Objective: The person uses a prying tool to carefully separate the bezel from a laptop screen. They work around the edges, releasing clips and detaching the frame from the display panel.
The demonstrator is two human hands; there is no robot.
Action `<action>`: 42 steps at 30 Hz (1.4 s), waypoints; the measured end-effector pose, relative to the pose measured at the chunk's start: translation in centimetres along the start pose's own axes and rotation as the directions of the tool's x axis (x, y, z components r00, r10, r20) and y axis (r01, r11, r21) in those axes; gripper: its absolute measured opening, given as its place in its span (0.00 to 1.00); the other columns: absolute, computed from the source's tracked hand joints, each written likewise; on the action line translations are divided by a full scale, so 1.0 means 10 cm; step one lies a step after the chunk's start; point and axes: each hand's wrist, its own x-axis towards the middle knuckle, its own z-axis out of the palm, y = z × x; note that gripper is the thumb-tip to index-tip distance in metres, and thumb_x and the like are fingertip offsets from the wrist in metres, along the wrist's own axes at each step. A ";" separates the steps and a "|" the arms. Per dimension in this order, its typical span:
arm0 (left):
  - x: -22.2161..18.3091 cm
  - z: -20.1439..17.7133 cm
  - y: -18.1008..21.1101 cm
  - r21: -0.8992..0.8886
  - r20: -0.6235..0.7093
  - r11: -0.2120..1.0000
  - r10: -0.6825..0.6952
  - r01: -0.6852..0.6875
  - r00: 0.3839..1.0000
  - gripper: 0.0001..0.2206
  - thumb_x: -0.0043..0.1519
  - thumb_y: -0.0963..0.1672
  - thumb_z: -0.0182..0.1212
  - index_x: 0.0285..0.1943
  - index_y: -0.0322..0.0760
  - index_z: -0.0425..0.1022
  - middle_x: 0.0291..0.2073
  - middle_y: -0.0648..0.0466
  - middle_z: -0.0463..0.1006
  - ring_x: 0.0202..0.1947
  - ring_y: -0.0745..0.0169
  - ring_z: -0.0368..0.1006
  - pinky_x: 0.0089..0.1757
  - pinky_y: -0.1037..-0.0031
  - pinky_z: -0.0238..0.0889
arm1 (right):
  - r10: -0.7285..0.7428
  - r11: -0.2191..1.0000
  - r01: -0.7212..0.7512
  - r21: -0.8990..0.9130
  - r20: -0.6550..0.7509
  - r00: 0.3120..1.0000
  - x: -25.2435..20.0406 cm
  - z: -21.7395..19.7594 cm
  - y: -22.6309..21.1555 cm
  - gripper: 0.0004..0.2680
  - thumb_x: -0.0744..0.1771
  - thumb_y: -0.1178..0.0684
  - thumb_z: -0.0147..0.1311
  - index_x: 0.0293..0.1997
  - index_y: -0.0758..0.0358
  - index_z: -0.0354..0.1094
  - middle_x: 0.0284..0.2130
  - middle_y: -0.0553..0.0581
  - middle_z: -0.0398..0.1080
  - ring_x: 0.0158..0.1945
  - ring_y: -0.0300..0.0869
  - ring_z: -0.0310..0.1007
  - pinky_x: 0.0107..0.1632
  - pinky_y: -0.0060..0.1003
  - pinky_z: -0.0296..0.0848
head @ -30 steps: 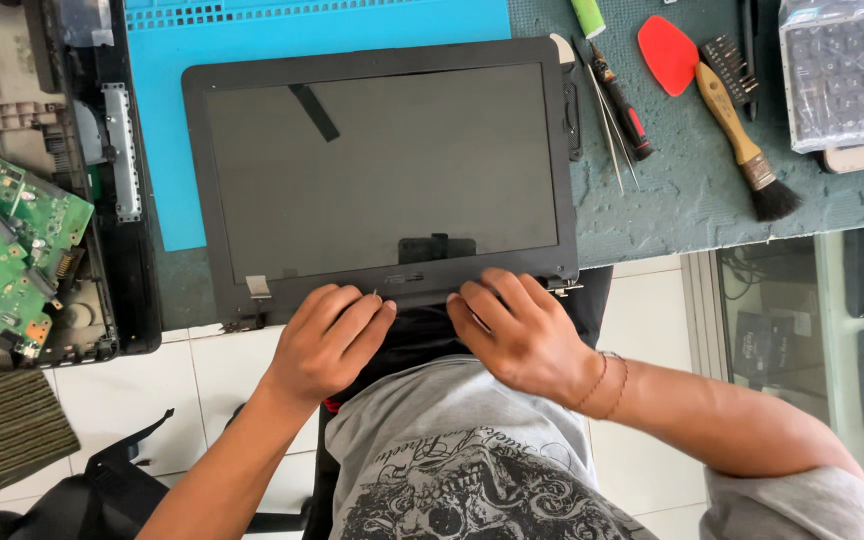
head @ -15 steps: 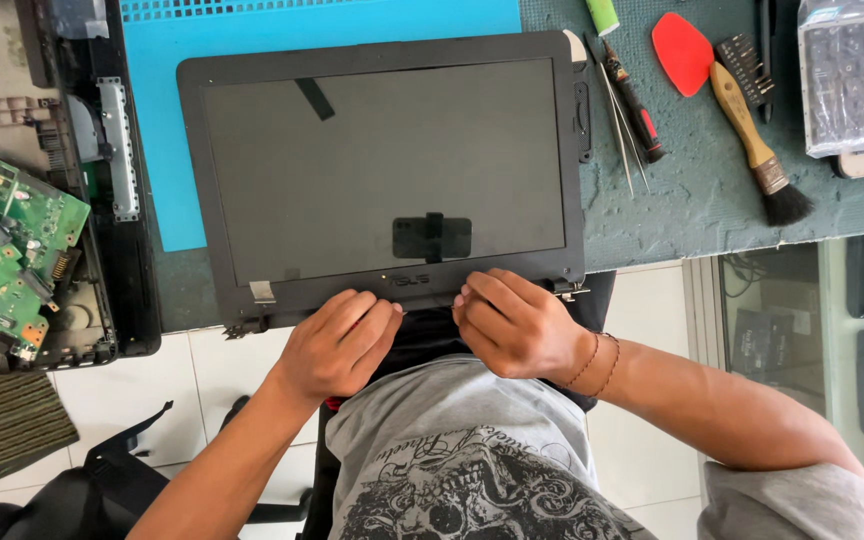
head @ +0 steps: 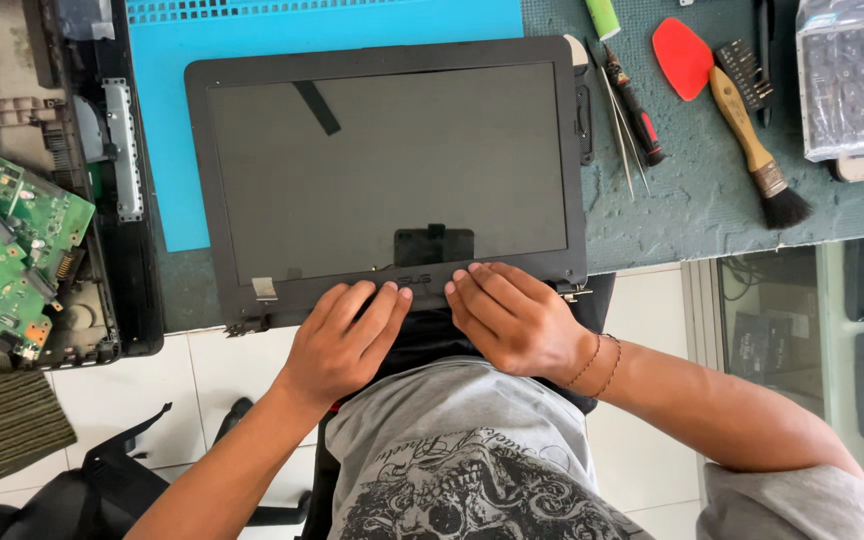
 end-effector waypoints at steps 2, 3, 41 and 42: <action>-0.01 0.00 0.00 -0.003 0.003 1.000 0.000 0.000 1.000 0.03 0.54 0.36 0.65 0.34 0.32 0.80 0.34 0.48 0.77 0.32 0.52 0.70 0.33 0.68 0.70 | -0.011 1.000 0.011 0.004 0.014 1.000 -0.04 0.01 -0.01 0.03 0.61 0.64 0.56 0.24 0.70 0.71 0.23 0.64 0.70 0.27 0.49 0.72 0.35 0.38 0.77; -0.03 0.00 0.01 -0.006 0.022 1.000 -0.013 0.013 1.000 0.03 0.55 0.37 0.64 0.36 0.33 0.80 0.34 0.48 0.77 0.32 0.52 0.71 0.33 0.67 0.69 | 0.016 1.000 -0.017 0.006 0.052 0.999 -0.05 0.00 -0.02 0.02 0.61 0.64 0.57 0.25 0.69 0.71 0.24 0.63 0.70 0.28 0.49 0.73 0.36 0.38 0.77; 0.68 -0.24 -0.14 0.018 0.853 0.778 -0.340 0.628 0.397 0.24 0.48 0.45 0.71 0.50 0.38 0.63 0.35 0.54 0.58 0.40 0.53 0.58 0.40 0.62 0.54 | 0.311 0.829 -0.559 -0.021 0.848 0.430 0.22 -0.03 0.26 0.21 0.52 0.50 0.69 0.41 0.63 0.63 0.34 0.57 0.60 0.42 0.48 0.61 0.46 0.36 0.66; 0.66 -0.24 -0.14 0.013 0.849 0.775 -0.342 0.632 0.402 0.24 0.48 0.45 0.71 0.49 0.38 0.64 0.35 0.54 0.58 0.39 0.53 0.57 0.40 0.62 0.53 | 0.293 0.820 -0.572 -0.003 0.861 0.416 0.25 -0.04 0.28 0.21 0.53 0.50 0.69 0.42 0.64 0.63 0.35 0.58 0.60 0.42 0.49 0.61 0.47 0.37 0.66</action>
